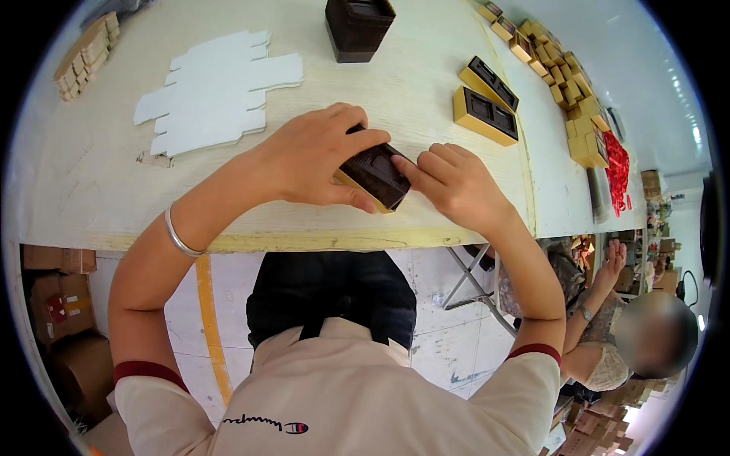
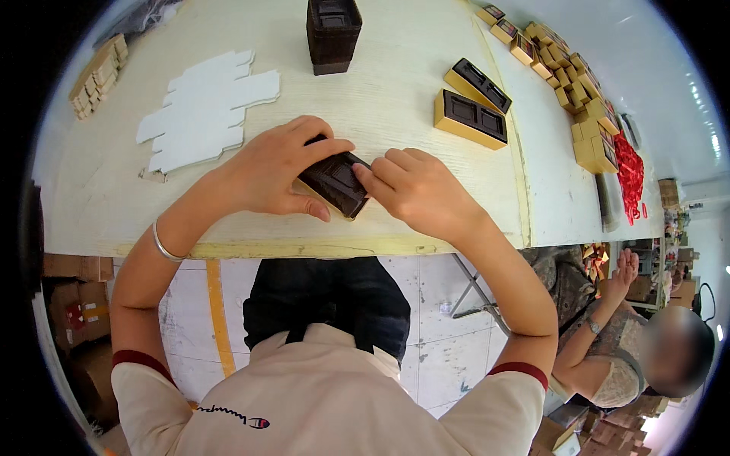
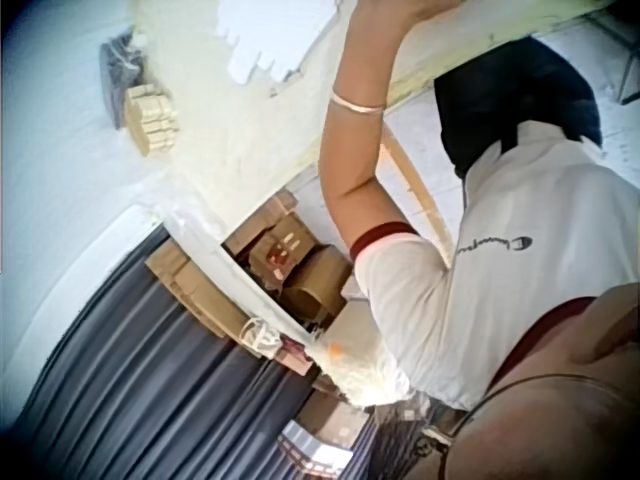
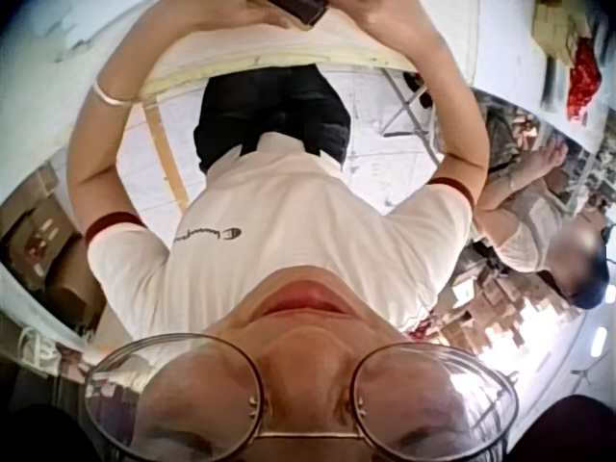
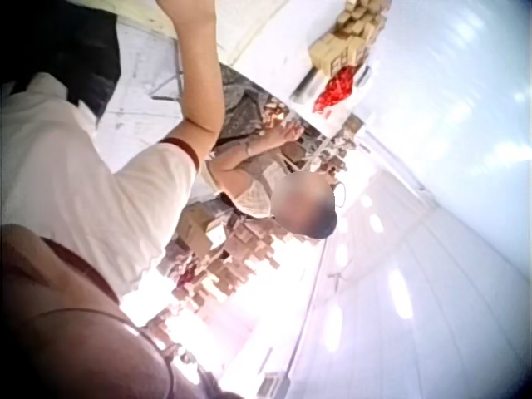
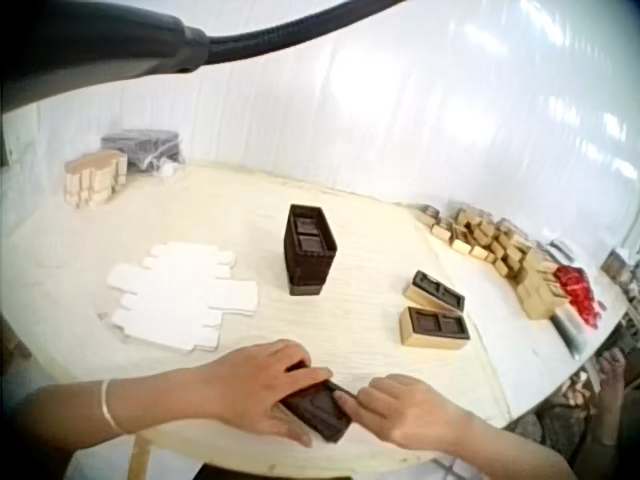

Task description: The person folds flat white cardboard pieces into small rectangular boxes, inserts a black plastic tray into each, and places the finished units on the table. The process repeats continuously with multiple identical items.

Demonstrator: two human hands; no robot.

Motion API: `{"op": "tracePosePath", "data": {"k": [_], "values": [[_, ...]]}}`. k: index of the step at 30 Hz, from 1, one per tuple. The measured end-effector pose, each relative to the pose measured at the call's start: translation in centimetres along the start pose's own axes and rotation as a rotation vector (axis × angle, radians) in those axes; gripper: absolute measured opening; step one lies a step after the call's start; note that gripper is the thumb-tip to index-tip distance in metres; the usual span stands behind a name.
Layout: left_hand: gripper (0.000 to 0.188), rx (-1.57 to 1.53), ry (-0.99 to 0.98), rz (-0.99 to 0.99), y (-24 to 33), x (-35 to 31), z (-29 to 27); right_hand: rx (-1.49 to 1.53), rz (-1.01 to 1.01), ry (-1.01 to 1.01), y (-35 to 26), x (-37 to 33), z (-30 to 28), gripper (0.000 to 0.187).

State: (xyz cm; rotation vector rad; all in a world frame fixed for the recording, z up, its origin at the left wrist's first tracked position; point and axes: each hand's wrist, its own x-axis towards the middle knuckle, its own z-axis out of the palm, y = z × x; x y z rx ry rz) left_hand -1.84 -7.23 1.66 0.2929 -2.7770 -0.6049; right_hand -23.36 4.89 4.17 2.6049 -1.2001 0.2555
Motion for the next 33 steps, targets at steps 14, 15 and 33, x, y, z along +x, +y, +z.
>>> {"op": "tracePosePath", "data": {"k": [14, 15, 33], "values": [[0.060, 0.025, -0.043, -0.059, 1.1, 0.2, -0.3, 0.675, 0.452, 0.183, -2.2, -0.9, 1.2, 0.038], [0.060, 0.014, -0.056, -0.081, 1.2, 0.1, -0.3, 0.671, 0.465, 0.189, -2.4, -0.9, 1.3, 0.037], [0.089, 0.297, -0.042, -0.076, 2.4, -1.5, 0.8, -0.154, 0.461, -0.055, -6.0, -0.5, 3.1, 0.088]]}}
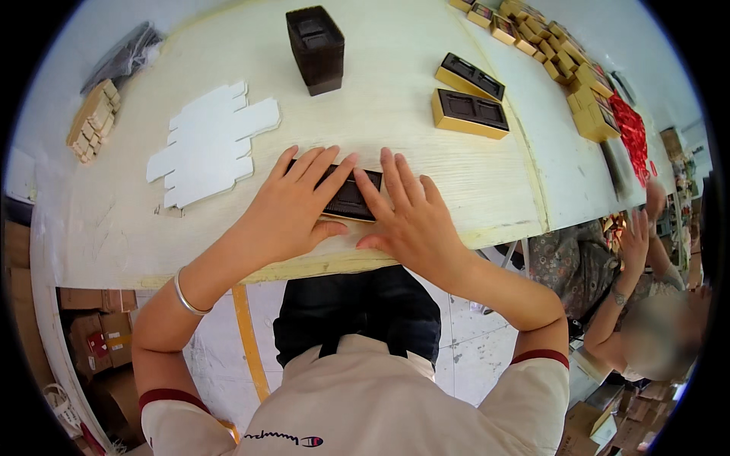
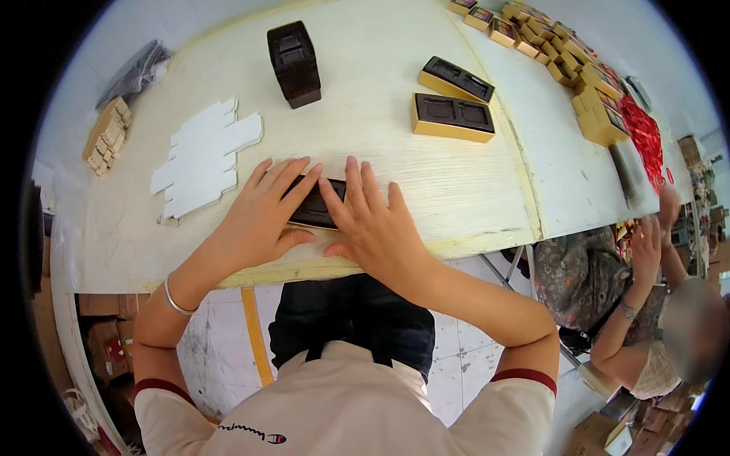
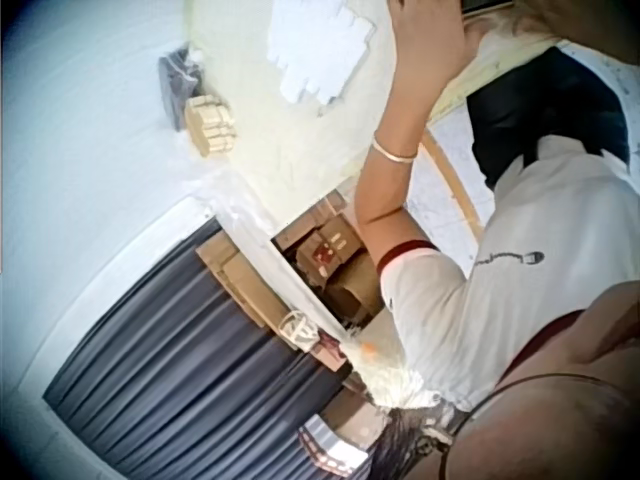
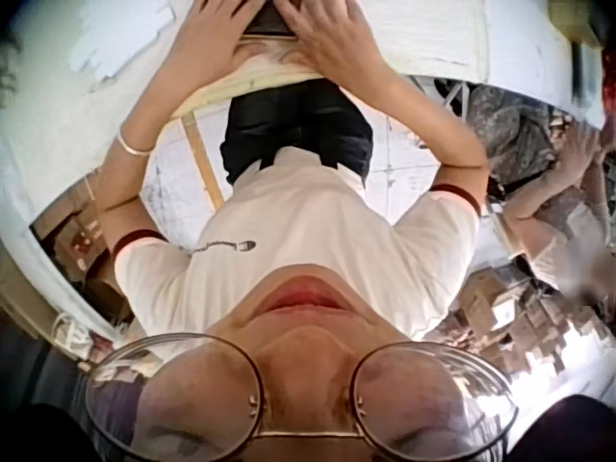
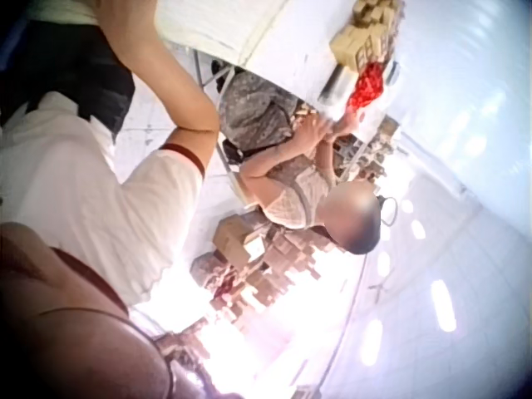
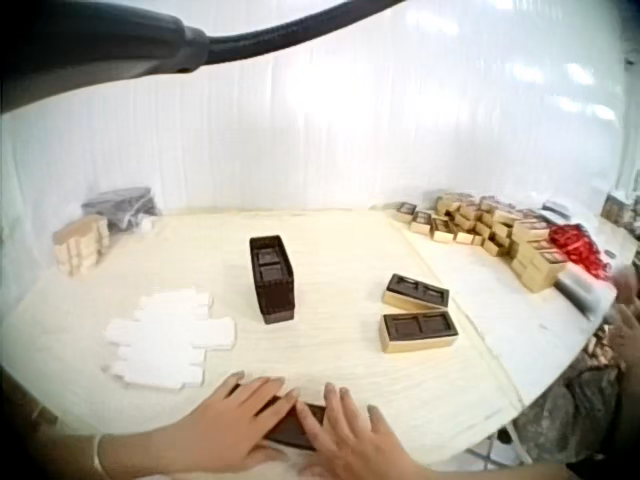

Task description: The person folds flat white cardboard pieces into small rectangular boxes, inserts a black plastic tray into each, and places the finished units on the table. The process repeats continuously with multiple identical items.

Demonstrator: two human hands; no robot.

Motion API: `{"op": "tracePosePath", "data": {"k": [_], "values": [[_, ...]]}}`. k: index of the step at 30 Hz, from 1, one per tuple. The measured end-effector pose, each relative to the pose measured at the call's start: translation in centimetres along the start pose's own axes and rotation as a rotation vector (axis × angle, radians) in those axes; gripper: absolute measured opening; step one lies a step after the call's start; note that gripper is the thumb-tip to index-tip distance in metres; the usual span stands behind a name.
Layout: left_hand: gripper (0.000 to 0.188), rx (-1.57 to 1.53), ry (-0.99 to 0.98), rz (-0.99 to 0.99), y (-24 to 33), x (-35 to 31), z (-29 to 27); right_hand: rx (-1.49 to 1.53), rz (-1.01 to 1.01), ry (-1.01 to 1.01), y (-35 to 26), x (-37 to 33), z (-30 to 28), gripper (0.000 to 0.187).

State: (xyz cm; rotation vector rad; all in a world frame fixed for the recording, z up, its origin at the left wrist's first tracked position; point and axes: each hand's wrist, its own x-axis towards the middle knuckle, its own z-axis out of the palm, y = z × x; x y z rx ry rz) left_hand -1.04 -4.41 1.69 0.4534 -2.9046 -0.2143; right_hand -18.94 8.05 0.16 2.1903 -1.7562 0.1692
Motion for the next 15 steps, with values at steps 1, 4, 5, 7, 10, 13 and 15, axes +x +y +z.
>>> {"op": "tracePosePath", "data": {"k": [1, 4, 5, 7, 10, 13, 15], "values": [[0.089, -0.029, -0.002, -0.008, 0.0, 0.1, -0.1, -0.017, 0.005, 0.008, 0.0, 0.0, 0.2, 0.086], [0.086, -0.130, 0.007, -0.018, 0.2, 0.2, -0.5, 0.191, 0.003, 0.109, 0.4, 0.2, 1.6, 0.074], [0.083, -0.173, 0.018, -0.012, 0.3, 0.2, -0.8, 0.299, 0.000, 0.114, 0.9, -0.1, 1.5, 0.071], [0.080, -0.249, 0.094, -0.014, 0.2, -0.2, -1.2, 0.521, -0.007, 0.123, 1.6, -0.1, 0.8, 0.065], [0.078, -0.206, 0.270, -0.074, -1.6, -2.4, -1.9, 0.501, 0.091, 0.203, 4.3, -0.8, -1.4, 0.063], [0.063, 0.005, 0.284, -0.248, -5.0, -5.5, -4.3, 0.395, 0.170, 0.313, 10.3, -0.9, -2.1, 0.062], [0.061, 0.030, 0.244, -0.344, -7.2, -6.4, -5.1, 0.566, 0.275, 0.242, 16.4, -1.8, -1.8, 0.055]]}}
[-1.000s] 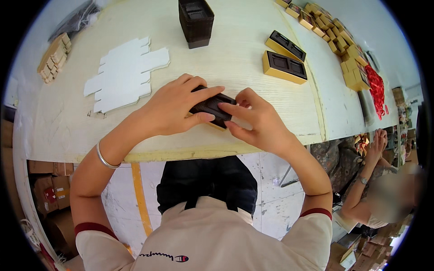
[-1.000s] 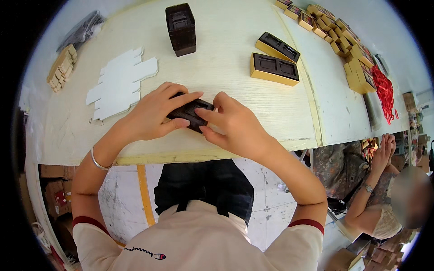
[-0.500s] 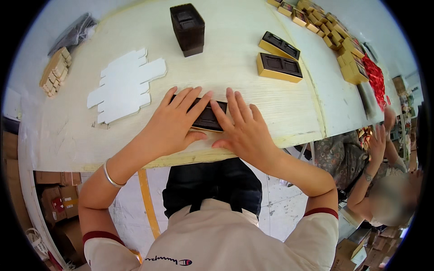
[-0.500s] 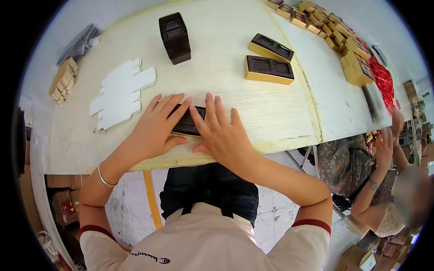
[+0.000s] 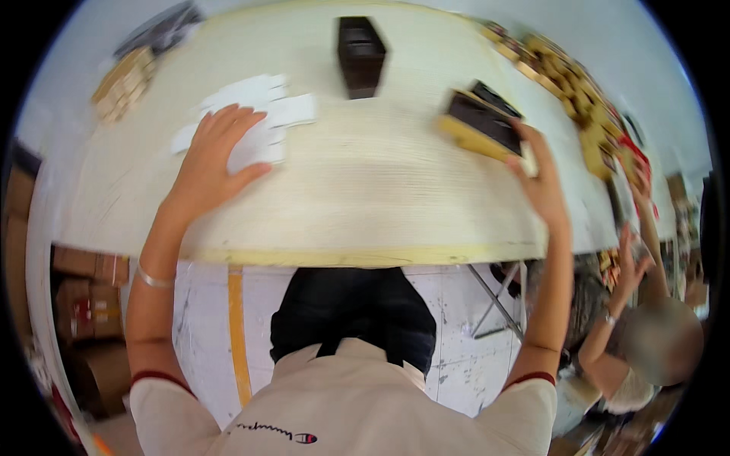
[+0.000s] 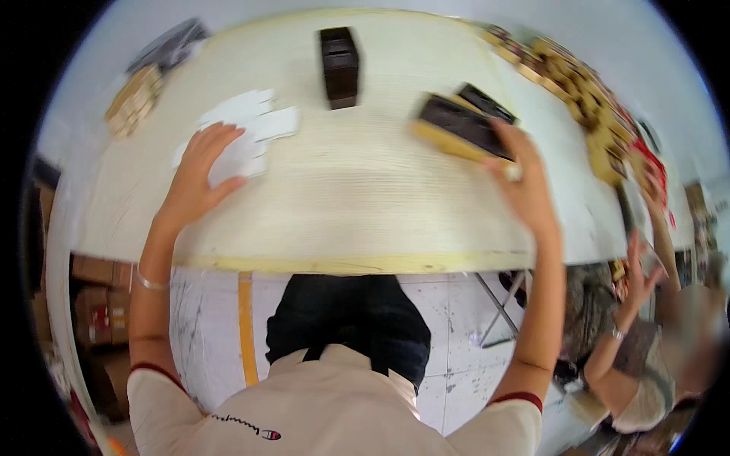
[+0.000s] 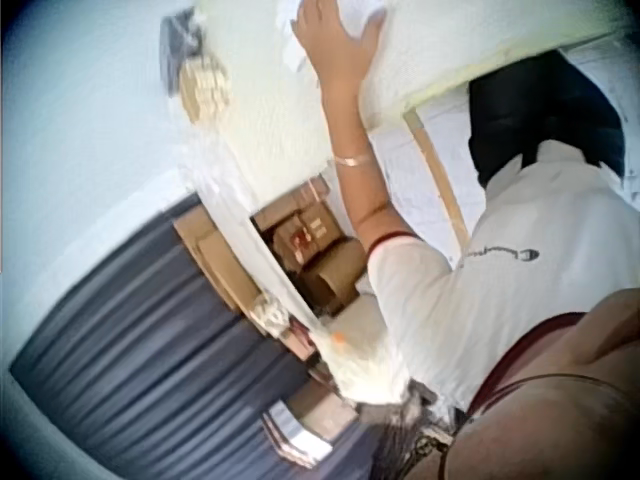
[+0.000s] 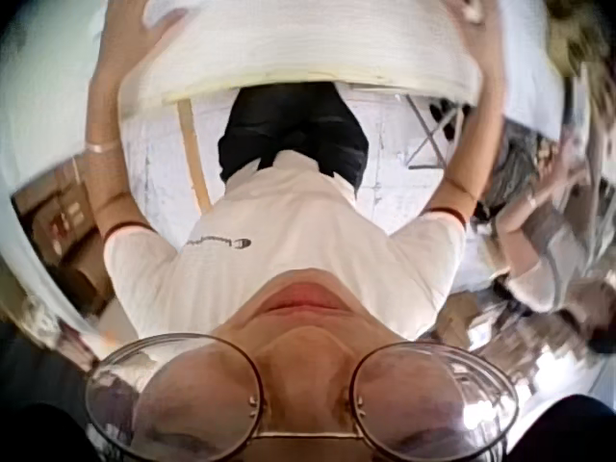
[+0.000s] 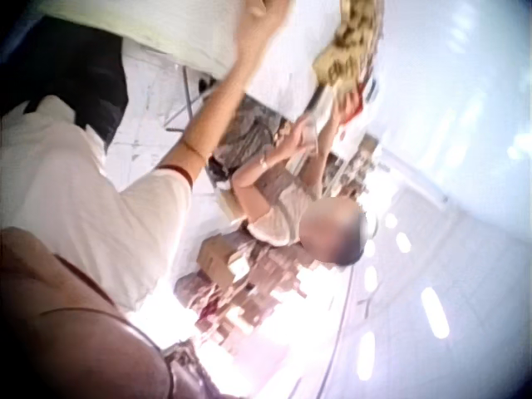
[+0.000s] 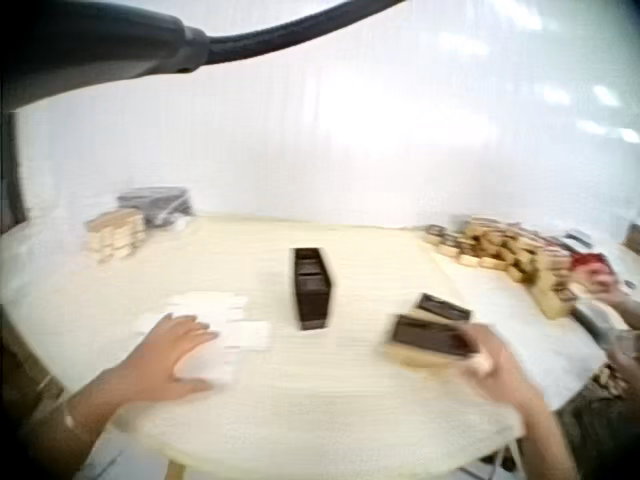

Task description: The person folds flat white cardboard pieces into small rectangular boxes, inserts a black plastic tray into each, and places the finished units on the table. The process repeats continuously with multiple identical items.

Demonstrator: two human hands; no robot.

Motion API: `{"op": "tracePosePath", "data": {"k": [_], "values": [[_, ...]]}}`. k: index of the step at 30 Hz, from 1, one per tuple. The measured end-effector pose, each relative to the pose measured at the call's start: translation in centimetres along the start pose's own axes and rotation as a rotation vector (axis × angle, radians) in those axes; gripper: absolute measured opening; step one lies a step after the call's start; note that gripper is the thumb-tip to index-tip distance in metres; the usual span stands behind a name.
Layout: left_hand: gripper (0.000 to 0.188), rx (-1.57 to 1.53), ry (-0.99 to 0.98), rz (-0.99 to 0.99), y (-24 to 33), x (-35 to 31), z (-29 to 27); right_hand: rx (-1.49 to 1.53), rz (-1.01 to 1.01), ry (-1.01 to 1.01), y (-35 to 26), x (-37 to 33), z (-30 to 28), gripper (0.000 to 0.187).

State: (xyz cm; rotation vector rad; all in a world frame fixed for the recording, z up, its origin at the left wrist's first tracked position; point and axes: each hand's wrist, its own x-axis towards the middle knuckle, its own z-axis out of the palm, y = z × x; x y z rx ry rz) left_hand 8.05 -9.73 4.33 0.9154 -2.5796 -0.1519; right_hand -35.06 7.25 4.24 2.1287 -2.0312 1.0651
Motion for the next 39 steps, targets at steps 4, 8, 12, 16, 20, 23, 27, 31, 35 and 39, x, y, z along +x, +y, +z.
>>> {"op": "tracePosePath", "data": {"k": [4, 8, 12, 16, 20, 23, 27, 31, 35, 39], "values": [[0.058, 0.089, -0.138, -0.100, -3.8, -2.5, -1.2, -0.147, 0.042, 0.155, 1.0, 1.7, 1.3, 0.050], [0.052, -0.028, -0.207, -0.209, -3.5, -3.4, -1.6, -0.104, -0.118, 0.180, -3.5, 2.8, 5.3, 0.045], [0.043, -0.046, -0.248, -0.216, -4.3, -2.3, -1.5, -0.106, -0.207, 0.137, -4.2, 2.3, 8.8, 0.033], [0.033, -0.105, -0.254, -0.209, -4.0, -1.8, -2.2, 0.105, -0.112, 0.113, -3.6, 2.1, 8.7, 0.027], [0.021, -0.132, -0.255, -0.263, -5.2, -1.4, -1.8, 0.145, -0.086, 0.120, -3.4, 2.0, 8.6, 0.024], [0.015, 0.136, -0.173, -0.323, -3.4, -1.7, -2.1, 0.187, -0.090, 0.166, -3.8, 2.2, 9.0, 0.023], [0.011, 0.287, 0.254, -0.107, -1.2, -2.4, -2.8, 0.229, -0.089, 0.263, -3.7, 2.0, 8.3, 0.023], [0.012, 0.289, 0.427, 0.299, 4.5, -2.9, -2.4, 0.160, -0.213, 0.466, -4.9, 1.9, 6.4, 0.023], [0.012, 0.057, 0.178, 0.343, 11.0, -5.0, 0.9, 0.150, -0.546, 0.393, -11.1, -3.8, 5.0, 0.033], [0.015, -0.337, -0.053, 0.053, 13.3, -4.2, 3.4, 0.049, -0.457, 0.159, -13.9, -8.5, 8.1, 0.033]]}}
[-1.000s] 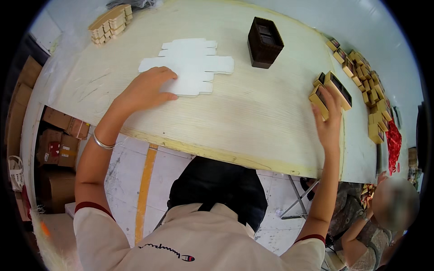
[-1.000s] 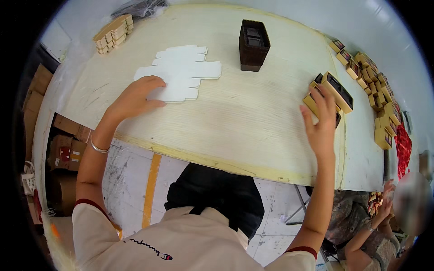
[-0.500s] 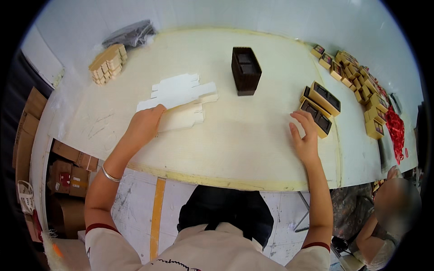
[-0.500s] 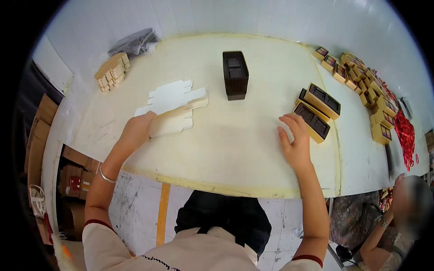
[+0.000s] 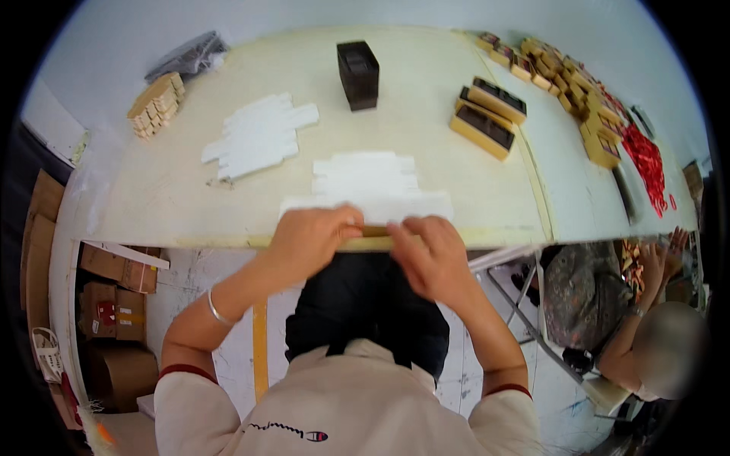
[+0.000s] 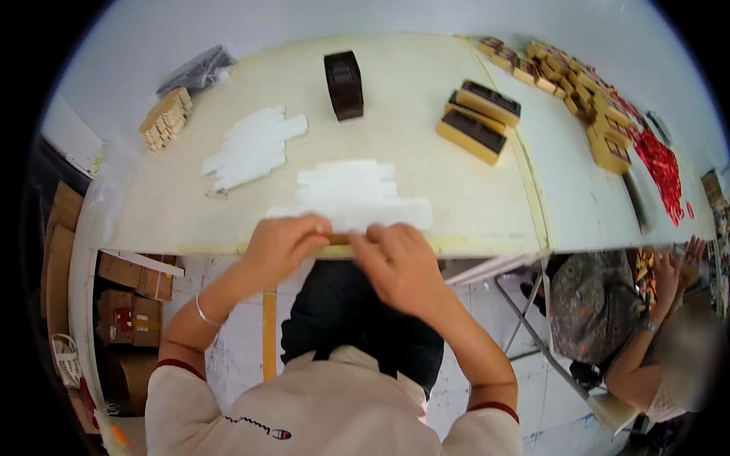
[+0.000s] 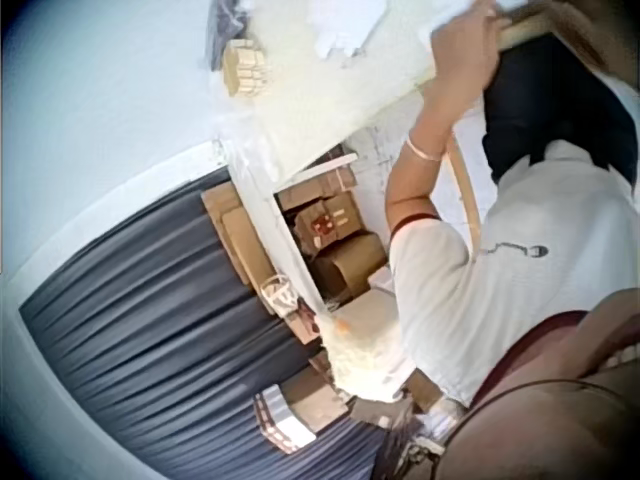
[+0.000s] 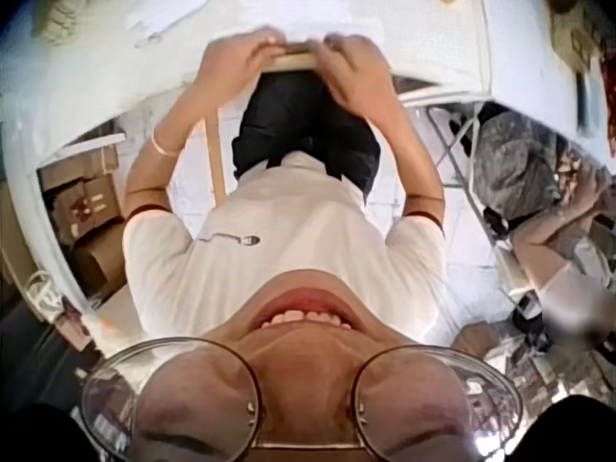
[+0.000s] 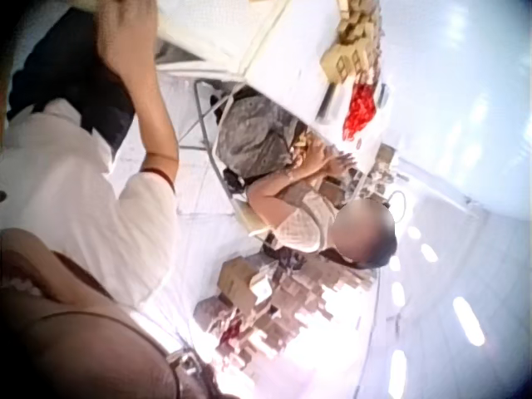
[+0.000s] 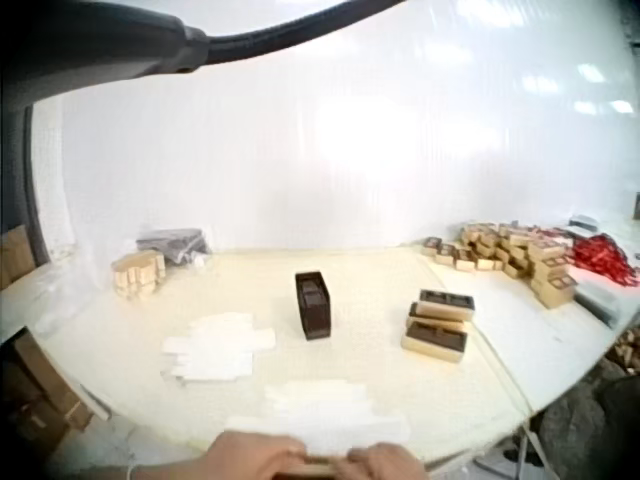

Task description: The person folds flat white cardboard pieces into small rectangular boxes, inserts a black plastic tray into each, and places the finished units on the table. The process repeats continuously with multiple identical items.

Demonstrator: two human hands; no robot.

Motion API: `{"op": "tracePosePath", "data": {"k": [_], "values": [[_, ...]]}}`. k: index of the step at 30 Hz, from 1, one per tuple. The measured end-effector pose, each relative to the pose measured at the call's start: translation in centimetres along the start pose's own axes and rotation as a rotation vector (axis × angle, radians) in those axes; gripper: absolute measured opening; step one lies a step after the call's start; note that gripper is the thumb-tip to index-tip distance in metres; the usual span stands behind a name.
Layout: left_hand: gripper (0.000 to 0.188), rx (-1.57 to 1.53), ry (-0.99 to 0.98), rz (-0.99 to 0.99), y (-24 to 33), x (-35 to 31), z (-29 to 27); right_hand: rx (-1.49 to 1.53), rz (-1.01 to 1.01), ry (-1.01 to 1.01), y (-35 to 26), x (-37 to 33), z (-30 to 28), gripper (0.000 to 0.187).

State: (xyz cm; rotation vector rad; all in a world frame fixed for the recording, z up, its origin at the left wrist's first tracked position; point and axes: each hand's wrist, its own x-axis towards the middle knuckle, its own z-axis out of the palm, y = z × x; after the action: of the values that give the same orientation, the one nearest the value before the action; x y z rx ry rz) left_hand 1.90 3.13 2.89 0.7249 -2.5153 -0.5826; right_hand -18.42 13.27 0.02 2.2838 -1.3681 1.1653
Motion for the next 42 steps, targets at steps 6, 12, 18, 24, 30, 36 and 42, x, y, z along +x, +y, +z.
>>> {"op": "tracePosePath", "data": {"k": [6, 12, 18, 24, 30, 36, 42], "values": [[0.024, 0.115, 0.056, 0.004, 0.2, 0.9, 1.6, 0.054, 0.267, -0.021, 1.4, -0.4, 2.7, 0.027], [0.022, 0.174, 0.176, 0.271, -0.7, -1.8, 3.5, -0.093, 0.016, -0.111, 0.5, -2.0, 3.2, 0.031], [0.013, 0.160, 0.002, 0.152, -2.6, 0.5, 1.8, -0.068, 0.040, -0.195, 0.7, 0.3, 2.6, 0.016], [0.015, 0.171, 0.040, 0.276, -2.6, 0.8, 1.7, -0.054, 0.100, -0.319, 1.2, 1.5, 2.5, 0.016], [0.008, 0.209, -0.218, -0.013, -4.0, 3.6, 2.1, -0.001, 0.314, -0.401, 2.2, 3.5, 3.7, 0.007], [0.021, 0.403, 0.267, 0.194, -3.1, 2.8, 0.4, 0.400, 0.810, -0.523, 0.0, 5.9, 2.3, 0.043], [0.026, -0.102, -0.056, -0.220, -3.4, 0.4, -0.9, 0.989, 0.609, -0.356, -2.5, 4.1, 3.0, 0.064]]}}
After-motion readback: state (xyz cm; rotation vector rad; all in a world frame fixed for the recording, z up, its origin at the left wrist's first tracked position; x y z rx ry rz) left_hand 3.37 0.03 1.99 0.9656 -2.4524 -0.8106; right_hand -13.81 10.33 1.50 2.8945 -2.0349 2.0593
